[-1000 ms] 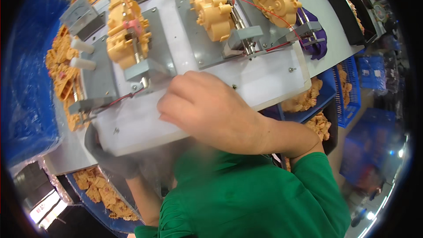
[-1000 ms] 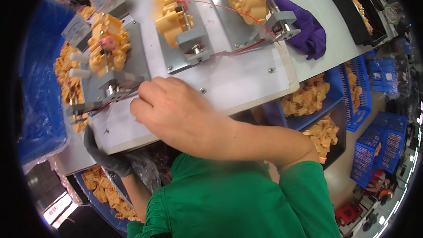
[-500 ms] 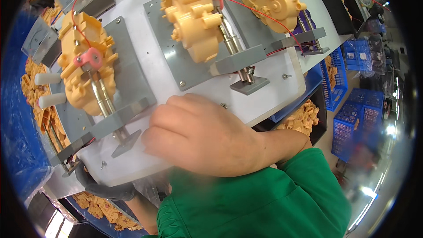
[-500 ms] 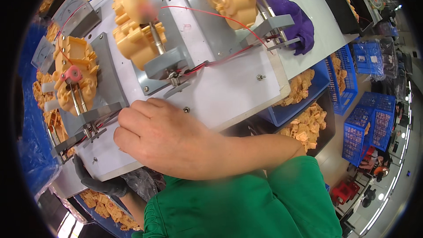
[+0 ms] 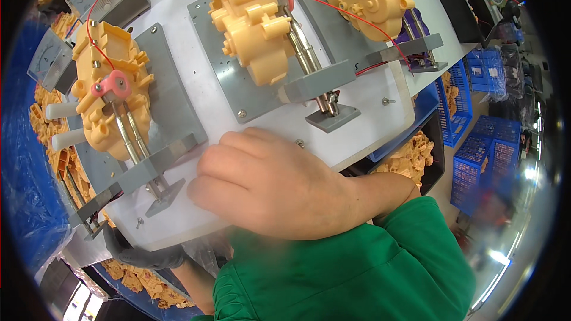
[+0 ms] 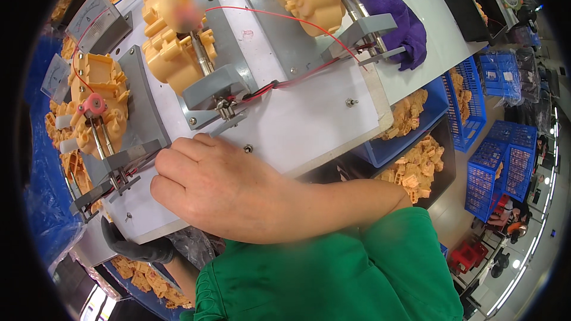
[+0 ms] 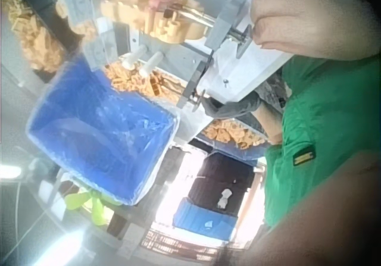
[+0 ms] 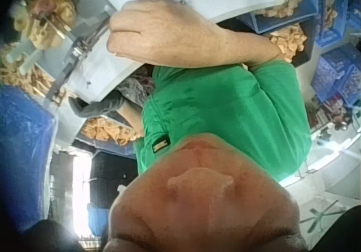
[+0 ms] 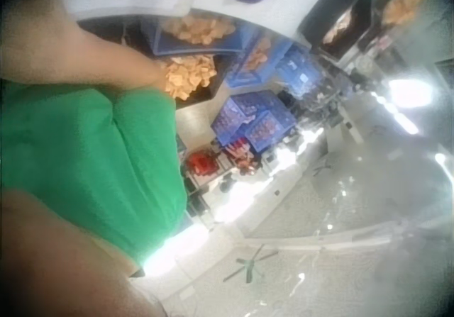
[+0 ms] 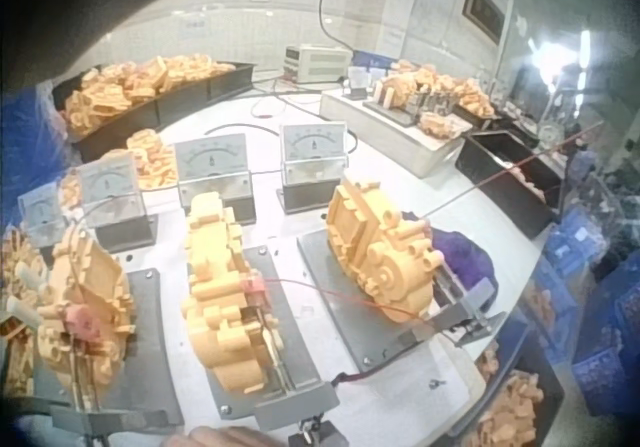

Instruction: The person tests toy components by mounting them onto testing fixtures, toggling test switches, and removing the tested parts from the fixtures.

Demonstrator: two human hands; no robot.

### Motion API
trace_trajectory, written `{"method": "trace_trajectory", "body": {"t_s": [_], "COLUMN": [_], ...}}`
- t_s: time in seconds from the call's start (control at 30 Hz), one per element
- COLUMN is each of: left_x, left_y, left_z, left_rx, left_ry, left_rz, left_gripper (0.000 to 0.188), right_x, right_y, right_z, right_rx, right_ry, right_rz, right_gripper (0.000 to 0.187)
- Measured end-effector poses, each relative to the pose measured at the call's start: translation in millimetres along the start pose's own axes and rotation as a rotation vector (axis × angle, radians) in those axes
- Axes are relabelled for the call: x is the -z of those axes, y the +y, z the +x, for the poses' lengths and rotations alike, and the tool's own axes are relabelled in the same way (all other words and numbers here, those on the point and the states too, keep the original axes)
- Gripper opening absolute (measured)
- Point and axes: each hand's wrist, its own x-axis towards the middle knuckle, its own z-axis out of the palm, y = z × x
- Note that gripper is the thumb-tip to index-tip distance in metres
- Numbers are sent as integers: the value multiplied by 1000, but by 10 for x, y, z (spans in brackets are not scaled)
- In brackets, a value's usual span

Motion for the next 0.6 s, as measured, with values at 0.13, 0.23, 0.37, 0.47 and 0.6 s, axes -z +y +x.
{"method": "trace_trajectory", "body": {"t_s": [0.13,0.23,0.37,0.47,0.6], "left_x": [-34,-76,-96,-80,-88], "left_y": [41,96,151,162,130], "left_z": [-11,36,87,61,14], "left_rx": [-75,-56,-178,-98,86], "left_ry": [-27,-30,-47,-8,46], "left_rz": [138,29,118,118,-101], "left_gripper": [61,63,61,58,62], "right_x": [8,6,10,-5,-30], "right_y": [-2,-6,2,14,27], "right_z": [4,4,-1,-3,-7], "right_rx": [-5,-6,-4,1,11], "right_ry": [-10,-15,-32,-41,-20], "right_rz": [-1,-9,-16,-35,-50], "right_gripper": [20,19,17,17,17]}}
